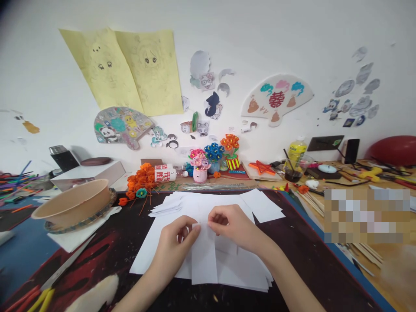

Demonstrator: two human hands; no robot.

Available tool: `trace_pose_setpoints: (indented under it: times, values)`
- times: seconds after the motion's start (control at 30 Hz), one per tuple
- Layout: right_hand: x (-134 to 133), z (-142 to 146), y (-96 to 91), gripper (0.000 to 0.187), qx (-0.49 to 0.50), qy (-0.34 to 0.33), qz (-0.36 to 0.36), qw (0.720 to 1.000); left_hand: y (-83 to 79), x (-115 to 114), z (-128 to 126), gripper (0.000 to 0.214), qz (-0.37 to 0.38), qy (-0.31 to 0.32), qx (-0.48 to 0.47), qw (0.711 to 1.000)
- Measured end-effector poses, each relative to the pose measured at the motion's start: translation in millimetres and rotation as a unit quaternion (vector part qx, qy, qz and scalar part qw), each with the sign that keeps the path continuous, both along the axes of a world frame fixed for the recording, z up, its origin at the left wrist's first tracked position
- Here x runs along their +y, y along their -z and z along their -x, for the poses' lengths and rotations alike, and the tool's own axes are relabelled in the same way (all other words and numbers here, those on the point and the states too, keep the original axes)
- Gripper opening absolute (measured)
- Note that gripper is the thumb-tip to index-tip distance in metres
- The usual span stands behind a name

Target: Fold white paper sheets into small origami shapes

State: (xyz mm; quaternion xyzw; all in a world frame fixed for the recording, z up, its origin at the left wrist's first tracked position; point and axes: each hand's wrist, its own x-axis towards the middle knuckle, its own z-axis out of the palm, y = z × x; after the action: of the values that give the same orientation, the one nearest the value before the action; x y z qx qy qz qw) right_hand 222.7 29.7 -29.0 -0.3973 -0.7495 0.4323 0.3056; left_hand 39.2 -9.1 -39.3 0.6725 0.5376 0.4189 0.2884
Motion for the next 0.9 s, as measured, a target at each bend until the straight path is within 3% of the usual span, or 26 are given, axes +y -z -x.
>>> trace_pose_setpoints:
  times: [0.27,0.43,0.67,0.9]
  values:
    - [2,3,9.2,0.02,0.047,-0.004,0.091,0.995,7.4,7,6,0.023,0.055,-0.016,-0.075,0.996]
    - [1,1,8.7,0.029,0.023,-0.049,0.123,0.991,8.5,11,12,0.023,0.05,-0.027,-0.095,0.994]
    - [2,0,7.3,0.039,-0.002,-0.049,0.075,0.996,2.8,8,15,0.027,0.037,-0.045,-0.113,0.992]
    - [0,1,6.0,0.031,0.012,-0.029,0.091,0.995,-2.2,7,14,0.02,0.0,-0.044,-0.107,0.993]
